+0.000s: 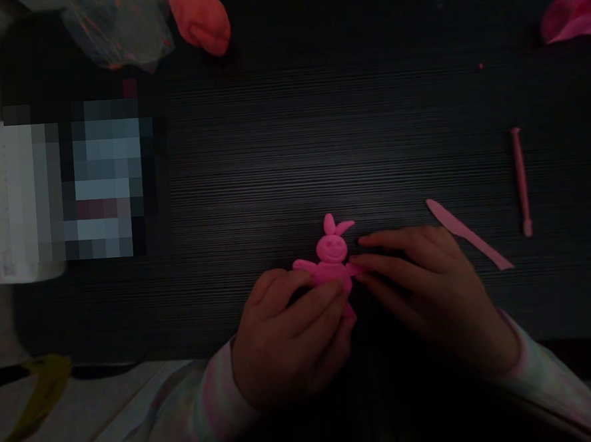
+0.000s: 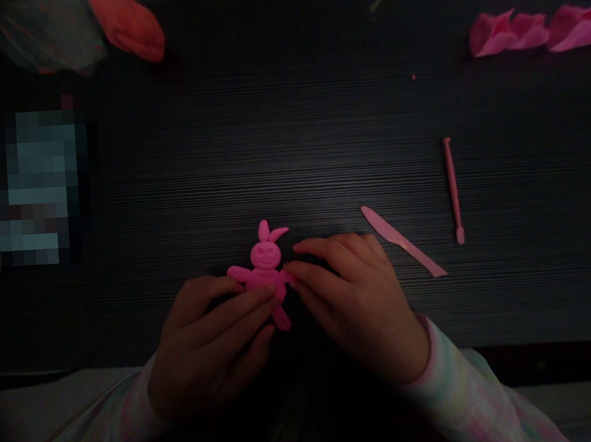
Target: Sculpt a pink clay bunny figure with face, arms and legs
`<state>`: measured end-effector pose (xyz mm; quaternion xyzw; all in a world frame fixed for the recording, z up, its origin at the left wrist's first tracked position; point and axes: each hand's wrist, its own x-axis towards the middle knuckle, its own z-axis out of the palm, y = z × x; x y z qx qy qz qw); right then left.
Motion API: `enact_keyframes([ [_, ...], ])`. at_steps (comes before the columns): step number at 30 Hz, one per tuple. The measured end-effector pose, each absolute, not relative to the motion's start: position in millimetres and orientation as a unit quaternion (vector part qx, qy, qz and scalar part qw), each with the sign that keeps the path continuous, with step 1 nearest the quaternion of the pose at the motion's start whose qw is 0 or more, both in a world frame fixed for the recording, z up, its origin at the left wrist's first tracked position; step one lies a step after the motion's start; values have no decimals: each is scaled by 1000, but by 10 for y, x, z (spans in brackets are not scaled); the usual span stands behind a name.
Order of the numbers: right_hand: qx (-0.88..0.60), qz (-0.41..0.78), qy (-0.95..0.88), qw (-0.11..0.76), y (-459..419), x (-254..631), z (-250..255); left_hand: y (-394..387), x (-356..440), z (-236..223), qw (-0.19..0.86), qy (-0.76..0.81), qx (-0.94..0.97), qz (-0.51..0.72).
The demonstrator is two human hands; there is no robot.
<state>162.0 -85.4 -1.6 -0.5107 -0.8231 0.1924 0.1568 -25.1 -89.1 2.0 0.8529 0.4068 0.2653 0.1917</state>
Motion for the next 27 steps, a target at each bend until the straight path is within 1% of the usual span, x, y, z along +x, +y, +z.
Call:
enact_keyframes([
  [27,-513,192,-826,129,-844,1604,1,-889,-252,4,211,402,852,262],
])
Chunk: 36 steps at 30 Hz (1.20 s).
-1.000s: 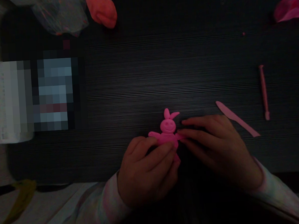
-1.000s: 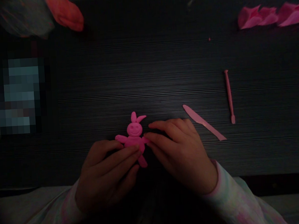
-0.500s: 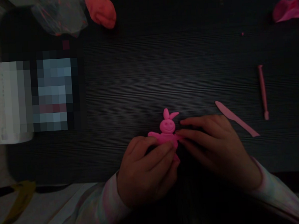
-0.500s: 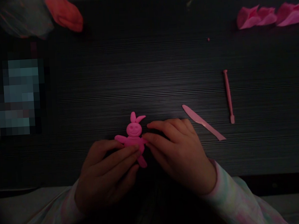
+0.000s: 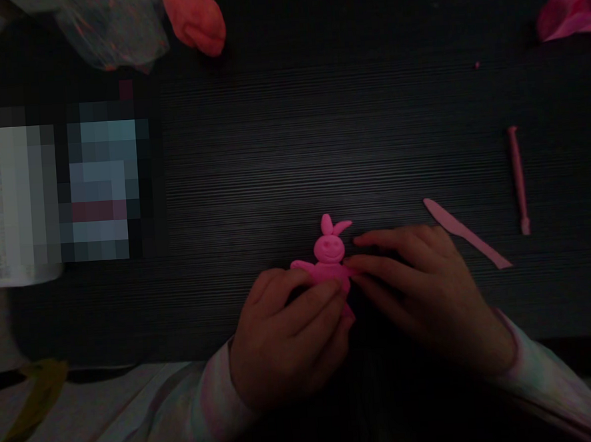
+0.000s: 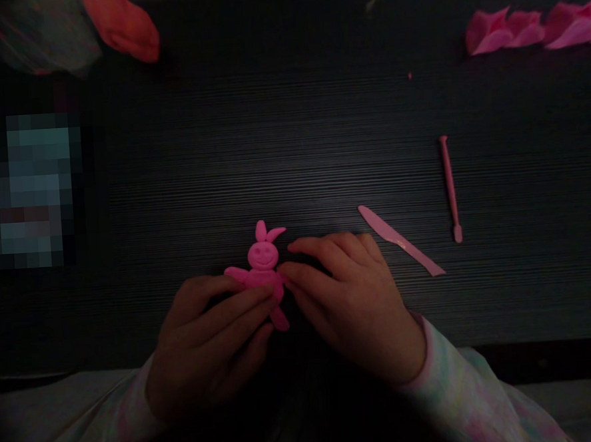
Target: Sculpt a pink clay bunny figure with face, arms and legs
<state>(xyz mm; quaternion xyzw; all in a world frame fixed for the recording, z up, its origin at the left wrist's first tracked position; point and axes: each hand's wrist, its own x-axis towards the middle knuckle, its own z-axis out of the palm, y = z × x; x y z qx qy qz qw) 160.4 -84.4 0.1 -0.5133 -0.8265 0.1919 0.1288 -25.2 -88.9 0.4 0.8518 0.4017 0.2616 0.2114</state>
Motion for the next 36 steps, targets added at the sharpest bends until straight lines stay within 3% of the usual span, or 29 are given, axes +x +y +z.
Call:
enact_keyframes([
  [14,-517,207,-811,179,-844,1639,2,-893,-256,15,213,404,849,266],
  [36,-518,209,-813,161,-834,1624,4,-902,-266,-8,214,398,852,264],
])
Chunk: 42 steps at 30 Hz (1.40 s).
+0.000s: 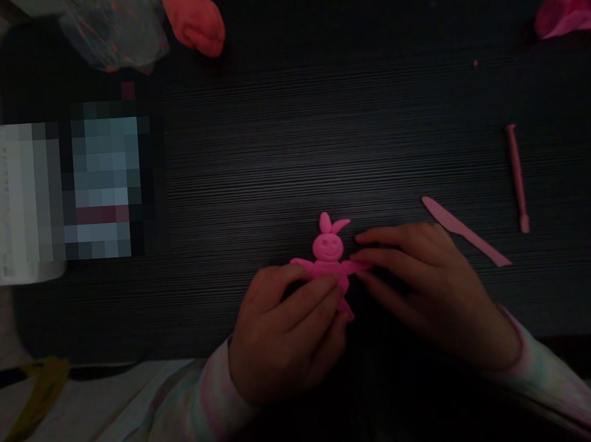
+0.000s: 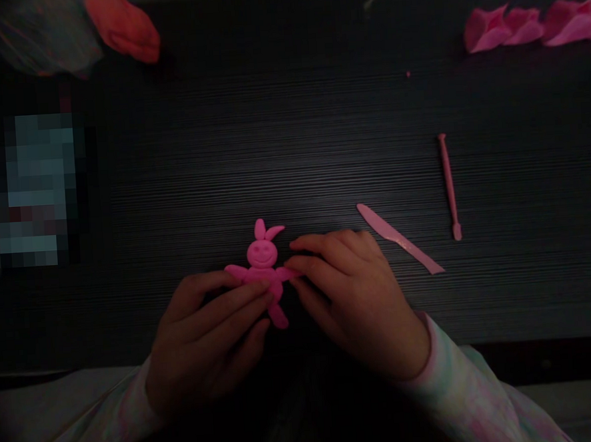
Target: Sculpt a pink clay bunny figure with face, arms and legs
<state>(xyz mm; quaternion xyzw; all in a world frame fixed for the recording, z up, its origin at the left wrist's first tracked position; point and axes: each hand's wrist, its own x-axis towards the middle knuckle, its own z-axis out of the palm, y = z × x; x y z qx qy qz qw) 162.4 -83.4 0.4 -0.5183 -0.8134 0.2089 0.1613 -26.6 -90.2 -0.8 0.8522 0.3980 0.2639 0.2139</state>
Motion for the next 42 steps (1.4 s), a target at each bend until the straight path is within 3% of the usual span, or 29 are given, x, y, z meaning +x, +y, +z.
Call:
enact_keyframes([
  [7,-522,220,-805,178,-833,1624,24,-891,-256,-26,122,551,794,229],
  [21,-537,215,-783,229,-863,1645,13,-855,-222,7,175,572,778,192],
  [28,-542,215,-770,259,-878,1651,-9,-853,-183,127,301,591,728,176],
  [32,-549,230,-746,298,-904,1676,5,-879,-178,143,406,596,642,261],
  [38,-550,413,-575,444,-965,1622,75,-847,-143,153,637,507,411,411],
  [42,-489,535,-497,477,-976,1495,96,-835,-100,71,665,437,360,487],
])
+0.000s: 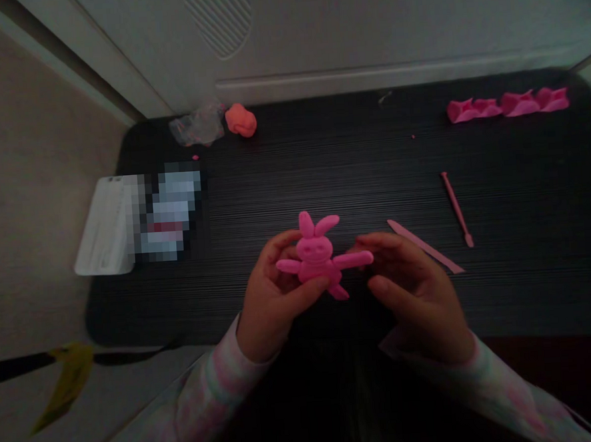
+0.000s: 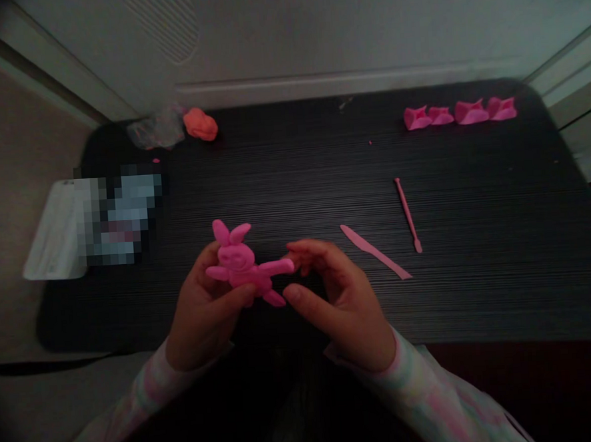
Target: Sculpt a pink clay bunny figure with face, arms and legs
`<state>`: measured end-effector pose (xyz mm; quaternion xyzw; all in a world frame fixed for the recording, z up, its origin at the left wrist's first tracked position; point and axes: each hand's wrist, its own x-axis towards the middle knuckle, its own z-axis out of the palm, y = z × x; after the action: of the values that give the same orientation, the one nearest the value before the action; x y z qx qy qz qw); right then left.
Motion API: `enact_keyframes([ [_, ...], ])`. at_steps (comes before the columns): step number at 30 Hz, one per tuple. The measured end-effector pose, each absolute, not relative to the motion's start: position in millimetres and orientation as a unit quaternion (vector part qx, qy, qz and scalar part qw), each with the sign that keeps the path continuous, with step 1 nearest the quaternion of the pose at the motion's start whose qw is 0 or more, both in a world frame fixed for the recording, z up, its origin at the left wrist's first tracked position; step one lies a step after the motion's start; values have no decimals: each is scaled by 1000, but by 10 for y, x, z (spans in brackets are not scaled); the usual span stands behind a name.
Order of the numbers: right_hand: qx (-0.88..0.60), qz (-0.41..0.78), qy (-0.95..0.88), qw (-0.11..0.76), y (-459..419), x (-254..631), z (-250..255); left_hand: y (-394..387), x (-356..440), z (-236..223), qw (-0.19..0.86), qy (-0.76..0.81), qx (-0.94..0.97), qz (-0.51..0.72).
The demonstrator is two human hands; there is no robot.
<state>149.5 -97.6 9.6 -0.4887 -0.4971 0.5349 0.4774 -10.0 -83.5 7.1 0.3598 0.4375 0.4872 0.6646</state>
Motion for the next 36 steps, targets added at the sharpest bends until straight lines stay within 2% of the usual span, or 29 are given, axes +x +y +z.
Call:
enact_keyframes([
  [5,-453,545,-545,448,-995,1459,99,-831,-126,-9,561,388,499,535],
  [11,-385,444,-650,482,-983,1484,142,-766,-195,43,518,243,613,544],
  [17,-333,397,-699,493,-988,1510,106,-746,-224,111,427,244,704,513],
  [27,-317,353,-728,495,-992,1558,89,-738,-256,102,398,223,737,499],
  [36,-336,364,-730,471,-962,1565,117,-713,-287,146,410,235,753,458],
])
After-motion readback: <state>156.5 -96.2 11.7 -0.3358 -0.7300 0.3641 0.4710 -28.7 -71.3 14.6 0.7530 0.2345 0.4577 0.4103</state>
